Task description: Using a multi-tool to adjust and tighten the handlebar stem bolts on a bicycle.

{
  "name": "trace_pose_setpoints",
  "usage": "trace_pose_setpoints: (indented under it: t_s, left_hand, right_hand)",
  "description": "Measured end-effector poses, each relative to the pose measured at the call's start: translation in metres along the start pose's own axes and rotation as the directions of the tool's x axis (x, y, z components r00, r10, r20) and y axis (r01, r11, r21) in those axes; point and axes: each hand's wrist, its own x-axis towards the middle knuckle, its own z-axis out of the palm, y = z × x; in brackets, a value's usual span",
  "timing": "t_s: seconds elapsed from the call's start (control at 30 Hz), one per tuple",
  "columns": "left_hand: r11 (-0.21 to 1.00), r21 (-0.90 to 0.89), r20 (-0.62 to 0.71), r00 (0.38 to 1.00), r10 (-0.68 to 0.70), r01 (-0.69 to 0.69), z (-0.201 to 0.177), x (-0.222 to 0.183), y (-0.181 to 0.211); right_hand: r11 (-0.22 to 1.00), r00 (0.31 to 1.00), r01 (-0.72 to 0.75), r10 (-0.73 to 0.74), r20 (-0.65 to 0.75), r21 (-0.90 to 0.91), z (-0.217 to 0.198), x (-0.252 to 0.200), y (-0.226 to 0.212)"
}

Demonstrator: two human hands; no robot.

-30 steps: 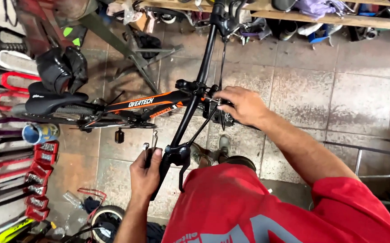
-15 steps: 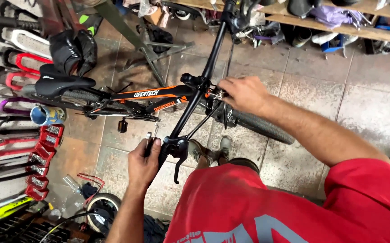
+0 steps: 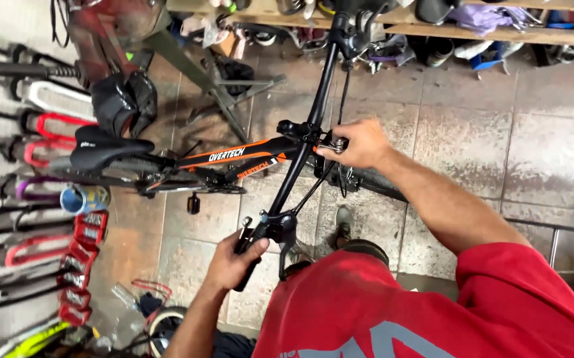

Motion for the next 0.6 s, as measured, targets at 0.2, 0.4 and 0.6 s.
trace_pose_setpoints:
  t_s: [0.2,0.4,0.6]
  left_hand:
    - [0.997,-0.072,0.040,0.999,-0.004,0.007,0.000,0.000,-0.004]
    - [0.996,-0.080,0.025,0.999,0.033,-0.031,-0.003,0.001,-0.009]
    - [0.995,-0.092,0.041,0.998,0.049,-0.045,-0.010,-0.008,0.001]
  right_hand:
    - [0.623,0.801,-0.559,0.577,0.162,0.547,0.028,-0.013,-0.038]
    - [0.174,0.497,-0.727,0.801,0.334,0.664,0.016,-0.022,-0.082]
    - [-0.112,0.388,-0.613,0.820,0.422,0.782,-0.027,-0.006,-0.127]
